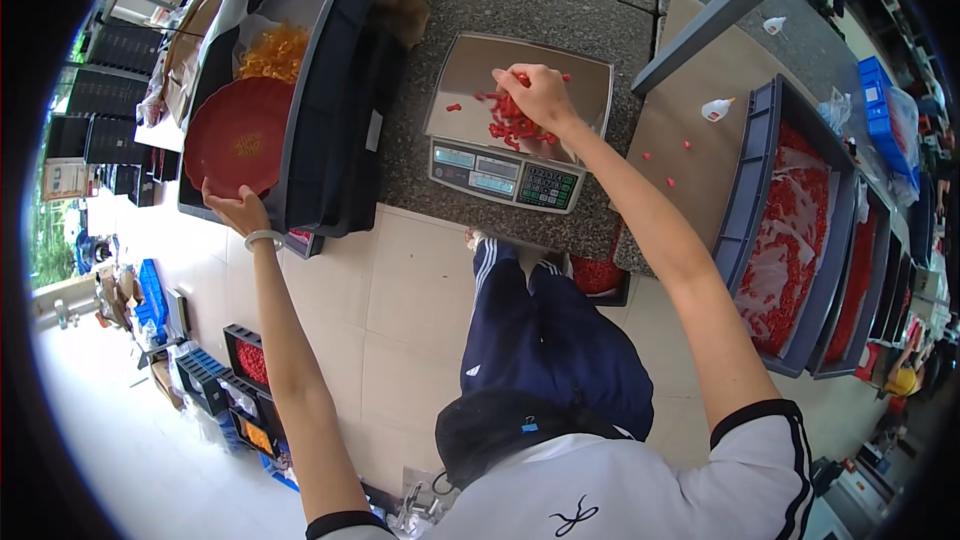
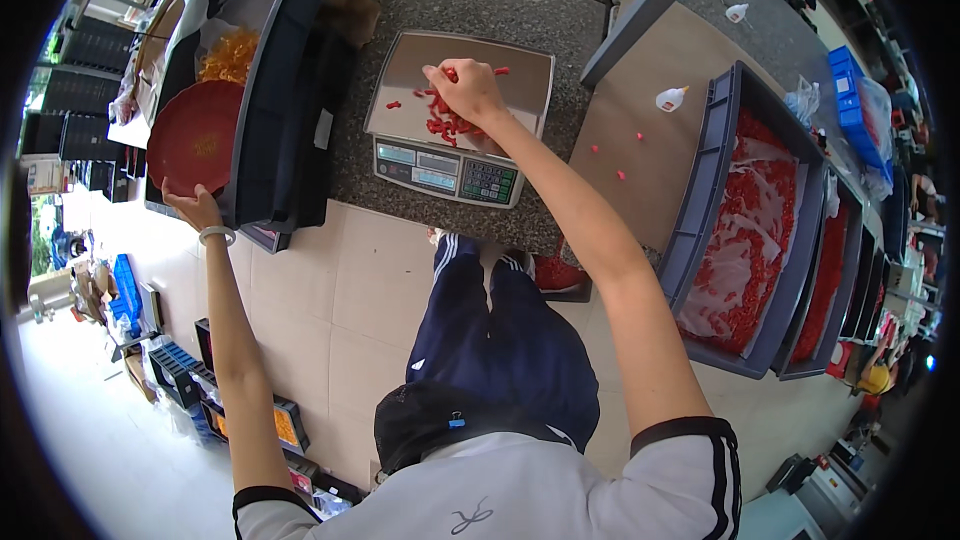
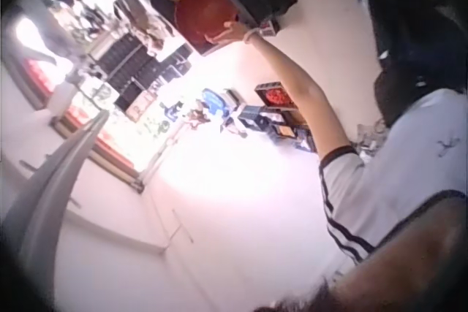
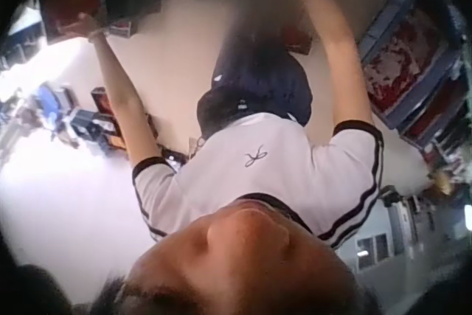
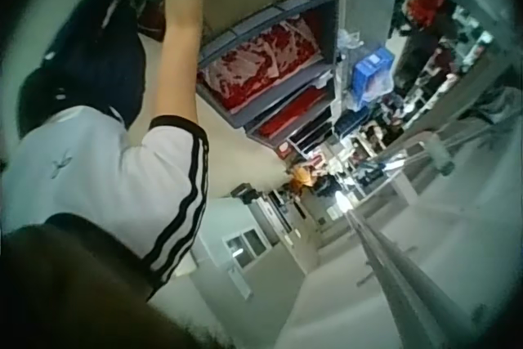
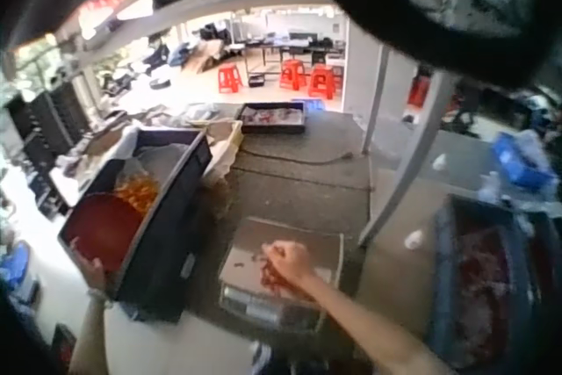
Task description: The recorder is weighing small red plastic components on a digital scale and sorting them into containers at a factory workstation.
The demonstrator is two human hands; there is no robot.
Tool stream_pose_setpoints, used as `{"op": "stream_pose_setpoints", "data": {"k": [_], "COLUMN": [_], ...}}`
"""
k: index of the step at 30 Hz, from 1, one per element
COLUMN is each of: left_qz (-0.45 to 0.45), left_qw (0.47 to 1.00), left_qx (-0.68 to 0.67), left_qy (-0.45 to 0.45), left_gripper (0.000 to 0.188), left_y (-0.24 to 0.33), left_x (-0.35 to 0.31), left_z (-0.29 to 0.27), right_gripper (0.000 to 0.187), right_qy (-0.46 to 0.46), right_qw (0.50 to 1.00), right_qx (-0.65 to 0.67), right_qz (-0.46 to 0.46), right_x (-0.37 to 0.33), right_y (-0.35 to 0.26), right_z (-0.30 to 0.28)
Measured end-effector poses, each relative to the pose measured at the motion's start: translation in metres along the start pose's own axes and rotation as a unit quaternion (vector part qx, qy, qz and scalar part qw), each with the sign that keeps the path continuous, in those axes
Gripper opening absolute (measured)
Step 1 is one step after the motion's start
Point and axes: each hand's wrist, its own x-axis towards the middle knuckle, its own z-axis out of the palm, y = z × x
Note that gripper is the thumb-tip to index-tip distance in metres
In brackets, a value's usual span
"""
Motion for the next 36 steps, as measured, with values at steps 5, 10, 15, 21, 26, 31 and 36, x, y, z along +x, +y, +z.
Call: {"op": "stream_pose_setpoints", "data": {"k": [5, 10, 15, 21, 26, 31, 36], "left_qz": [0.003, 0.115, 0.155, 0.084, 0.037, 0.024, 0.021], "left_qw": [1.000, 0.993, 0.986, 0.993, 0.995, 0.992, 0.993], "left_qx": [0.023, 0.005, 0.051, 0.078, 0.088, 0.119, 0.120], "left_qy": [0.004, 0.011, 0.032, -0.001, -0.011, -0.012, -0.012], "left_gripper": [0.064, 0.066, 0.060, 0.061, 0.059, 0.059, 0.059], "left_y": [-0.004, -0.028, -0.108, -0.072, -0.061, -0.069, -0.070], "left_x": [0.003, 0.007, 0.027, 0.016, 0.020, 0.027, 0.020], "left_z": [0.001, 0.031, 0.015, 0.023, 0.016, 0.014, 0.022], "right_gripper": [0.029, 0.024, 0.022, 0.014, 0.032, 0.060, 0.062], "right_qy": [-0.034, -0.010, 0.105, 0.395, 0.610, 0.566, 0.598], "right_qw": [0.997, 0.996, 0.976, 0.912, 0.719, 0.392, 0.351], "right_qx": [0.060, -0.078, -0.171, -0.020, -0.257, -0.262, -0.303], "right_qz": [0.016, -0.031, -0.089, -0.105, 0.212, 0.676, 0.654], "right_x": [0.010, 0.008, -0.012, -0.152, -0.346, -0.483, -0.489], "right_y": [0.000, 0.019, -0.005, 0.008, 0.142, 0.281, 0.309], "right_z": [-0.005, -0.022, -0.014, -0.161, -0.283, -0.349, -0.337]}}
